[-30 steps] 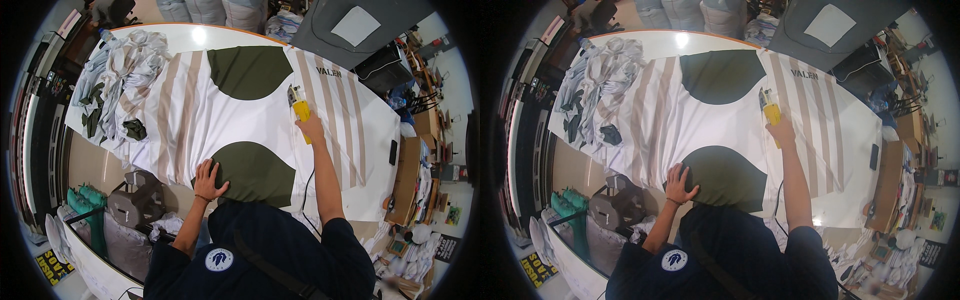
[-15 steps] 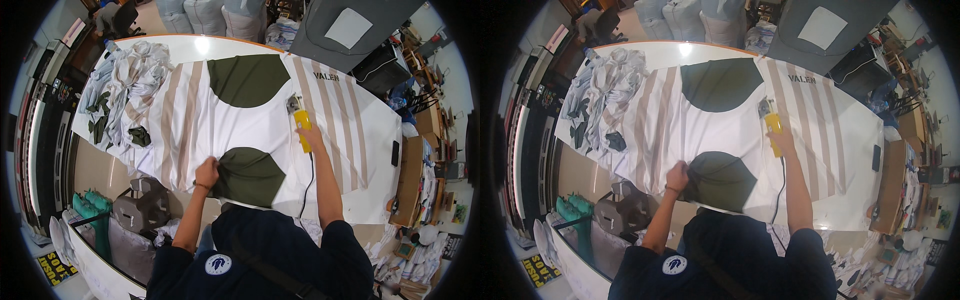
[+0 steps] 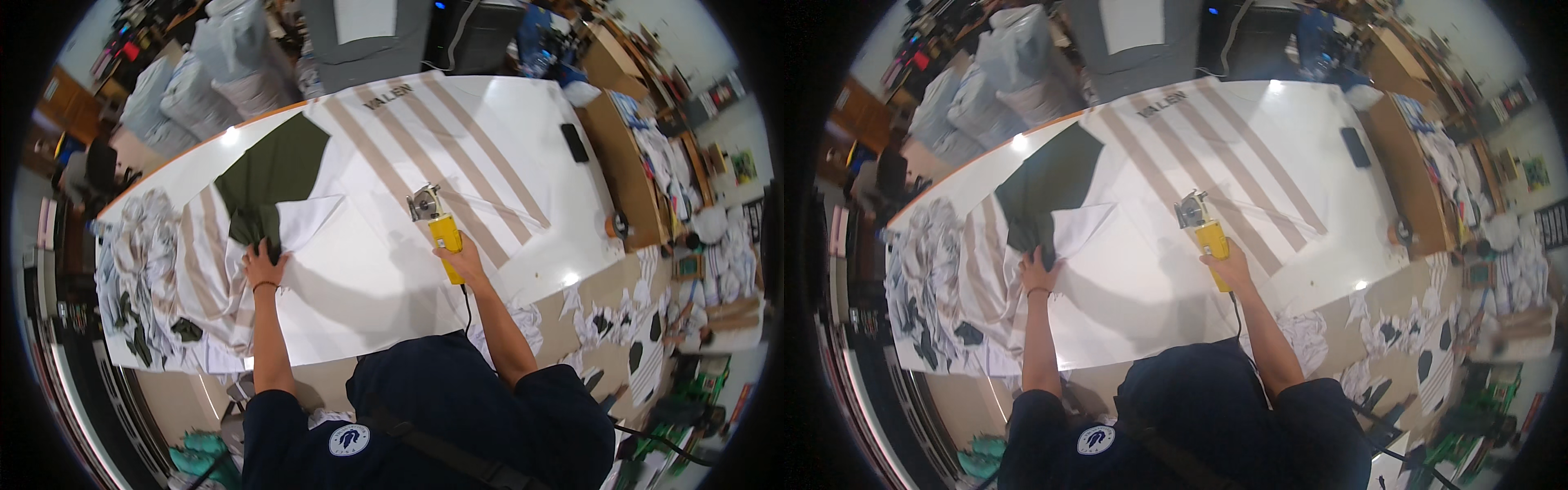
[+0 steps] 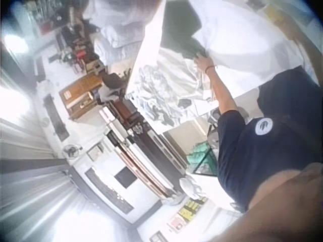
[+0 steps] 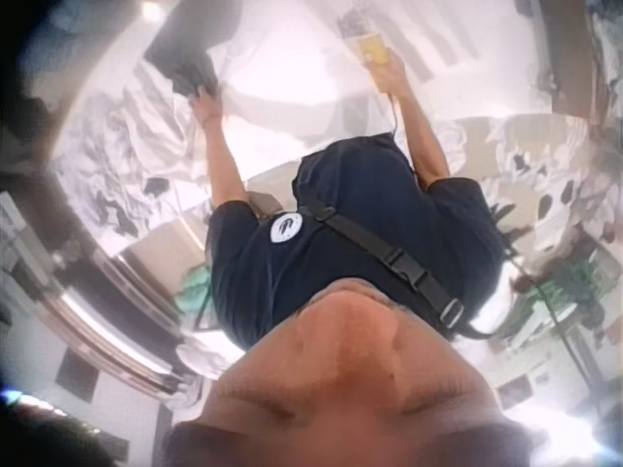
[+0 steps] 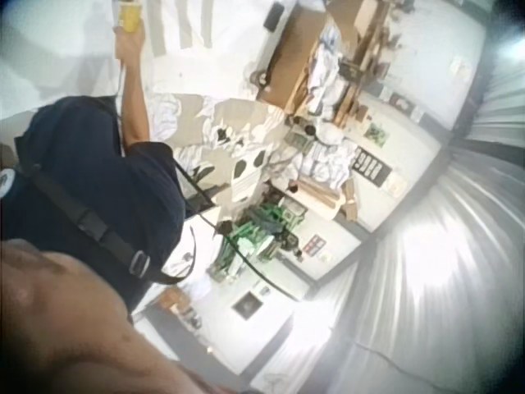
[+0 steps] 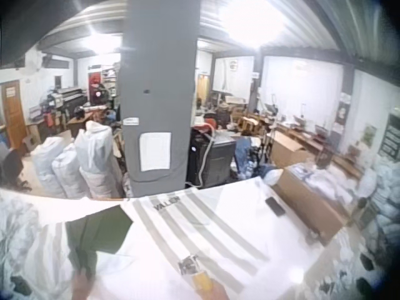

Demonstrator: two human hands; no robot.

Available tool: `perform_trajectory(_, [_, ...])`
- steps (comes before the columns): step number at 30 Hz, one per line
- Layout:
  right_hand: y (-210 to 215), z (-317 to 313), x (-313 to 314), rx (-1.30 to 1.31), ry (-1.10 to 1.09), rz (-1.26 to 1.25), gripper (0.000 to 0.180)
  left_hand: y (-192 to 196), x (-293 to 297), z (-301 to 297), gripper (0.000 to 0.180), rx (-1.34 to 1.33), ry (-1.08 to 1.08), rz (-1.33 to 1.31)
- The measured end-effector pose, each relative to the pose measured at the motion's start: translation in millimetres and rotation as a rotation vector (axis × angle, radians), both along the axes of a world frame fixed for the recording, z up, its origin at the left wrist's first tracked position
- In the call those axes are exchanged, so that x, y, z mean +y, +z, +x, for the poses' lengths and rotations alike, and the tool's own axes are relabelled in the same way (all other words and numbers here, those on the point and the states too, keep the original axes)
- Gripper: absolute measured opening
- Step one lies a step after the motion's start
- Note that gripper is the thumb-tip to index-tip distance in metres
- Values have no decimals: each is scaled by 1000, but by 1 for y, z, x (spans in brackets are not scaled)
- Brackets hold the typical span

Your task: The person lays out a white and beige striped jersey on a table, places a green fabric template on top, and uses a yellow electric fabric cutter to trim the jersey around the template. The person repeats this process with multiple jerseys, removing the cut pieces and stacking them.

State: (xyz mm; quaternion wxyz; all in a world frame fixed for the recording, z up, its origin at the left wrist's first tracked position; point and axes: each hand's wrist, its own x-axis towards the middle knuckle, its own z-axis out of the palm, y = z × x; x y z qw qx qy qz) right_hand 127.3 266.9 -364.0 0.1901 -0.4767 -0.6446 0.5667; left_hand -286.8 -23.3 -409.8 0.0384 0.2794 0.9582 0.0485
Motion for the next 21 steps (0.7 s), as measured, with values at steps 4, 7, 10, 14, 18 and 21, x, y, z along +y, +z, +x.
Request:
perform_trajectory(4, [-21,43,14,84,-53,-64,38,-13,1,18,36,-49,-117,-15])
perform_trajectory(7, [-33,88,37,97,-35,-100,40,-2,-3,59,43,-145,-142,-172])
perform_trajectory(10, [-30,136,61,83,-34,-163,45,-1,-26,113,38,-303,-206,-170])
perform_trajectory(14, [-35,200,93,107,-13,-113,47,33,-32,192,32,-685,-500,-145])
perform_trajectory(18, [8,226,98,13,-21,-105,48,69,-1,191,35,-911,-553,41])
perform_trajectory(21, [20,222,86,-18,-55,-32,49,53,27,145,46,-514,-494,351])
